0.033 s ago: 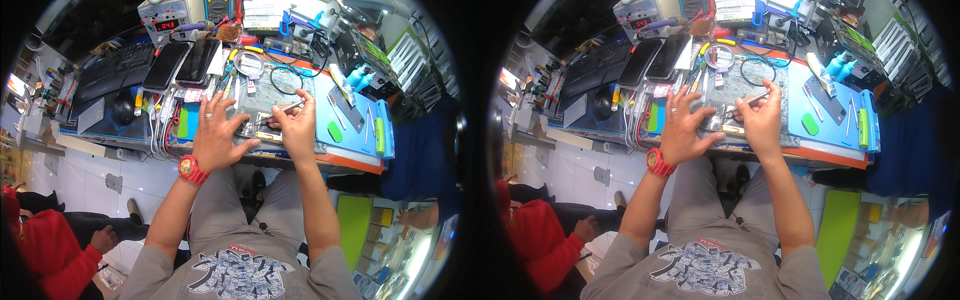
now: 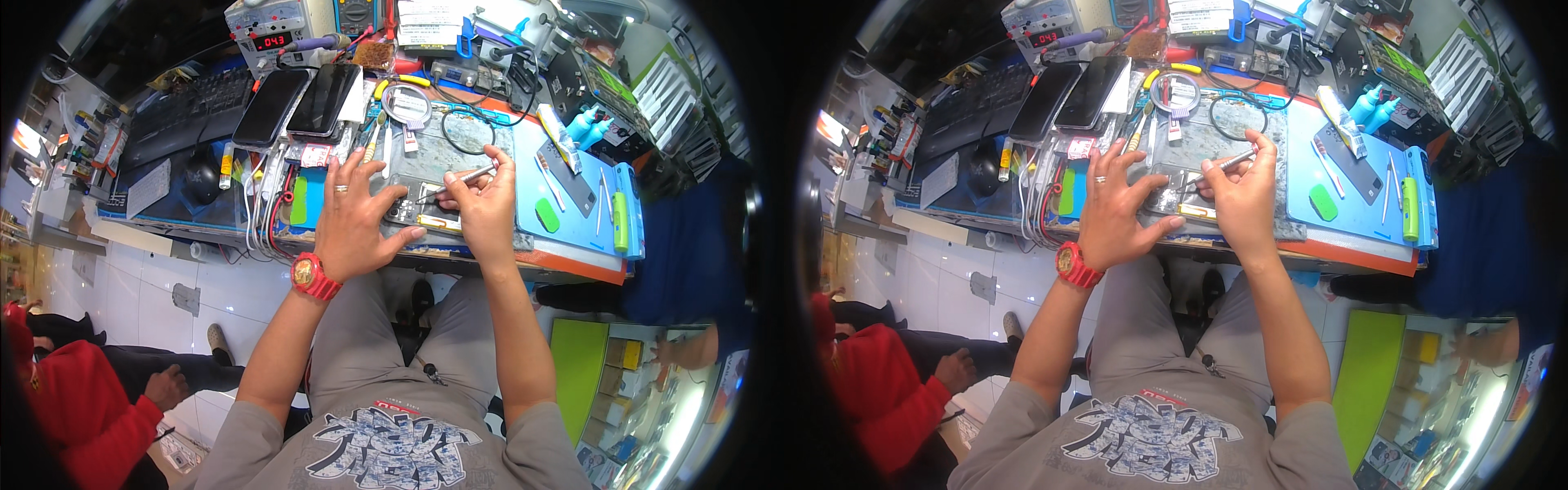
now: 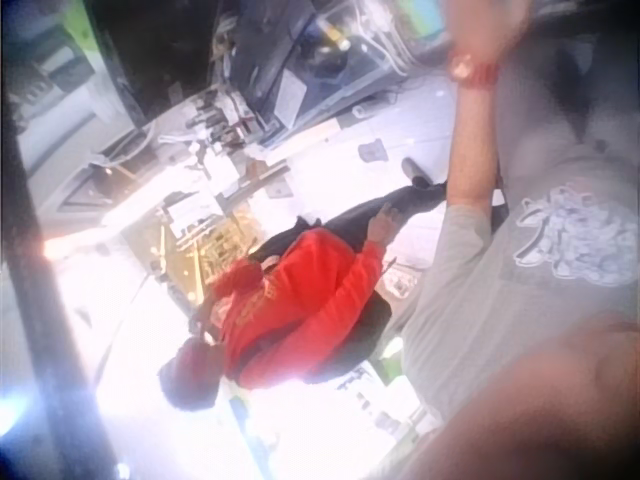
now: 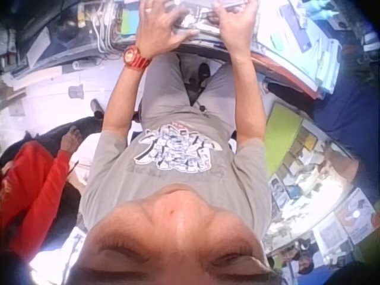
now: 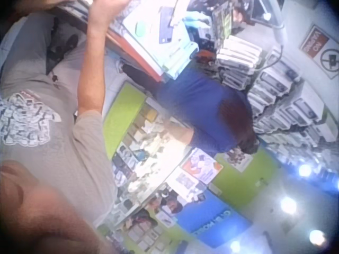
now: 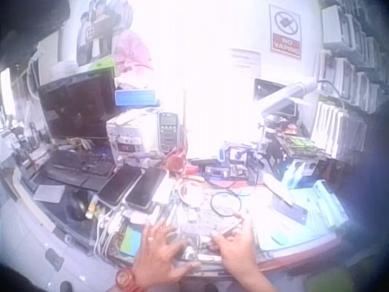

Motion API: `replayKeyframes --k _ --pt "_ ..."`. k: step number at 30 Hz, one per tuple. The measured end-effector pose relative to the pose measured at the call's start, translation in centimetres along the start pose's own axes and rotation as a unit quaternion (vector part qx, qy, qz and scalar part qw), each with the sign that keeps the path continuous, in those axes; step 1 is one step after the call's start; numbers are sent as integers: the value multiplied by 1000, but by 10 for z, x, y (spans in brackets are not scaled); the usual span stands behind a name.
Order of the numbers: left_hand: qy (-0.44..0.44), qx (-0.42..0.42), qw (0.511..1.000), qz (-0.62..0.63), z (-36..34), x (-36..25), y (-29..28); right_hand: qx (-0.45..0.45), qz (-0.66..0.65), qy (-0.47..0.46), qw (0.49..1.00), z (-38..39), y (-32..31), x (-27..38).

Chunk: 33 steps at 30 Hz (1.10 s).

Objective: The person uses a screwdriver to remove internal components from a disassembled mobile phone on a workbench and then applies adhesive from a tube to the phone's frame.

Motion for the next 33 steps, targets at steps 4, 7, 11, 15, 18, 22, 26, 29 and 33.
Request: replayKeyframes --k 4,7,11,15,18,22,26,29,33 --pt "-2 5 1000 -1 0 0 0 0 0 4 1000 0 2 0" --pt "-3 3 1000 0 0 0 -1 5 11 3 1000 0 2 0" --pt "-2 6 1000 2 0 0 0 -8 8 -1 1000 0 -2 -1" --pt "-2 9 1000 0 0 0 0 -9 29 -11 999 2 0 0" --pt "-3 9 1000 1 0 1 -1 8 111 -107 988 10 7 6" --pt "3 10 1000 -11 -1 0 -2 107 355 -379 848 23 28 33" --pt "-6 7 1000 -9 1 2 -1 167 372 -355 841 20 29 44" --pt "-5 -1 1000 1 2 1 1 125 364 -267 883 7 24 38" --pt "-3 13 1000 -4 -1 2 0 152 284 -304 897 11 28 42"
Point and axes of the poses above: each hand's wrist, its own z-axis away from the middle knuckle, its own y-axis out of the palm, x = y × z, the point moved 4 cm from there along -z, towards the middle knuckle, and after that the axes turned 2 degrees about z, right-handed, at the moved point
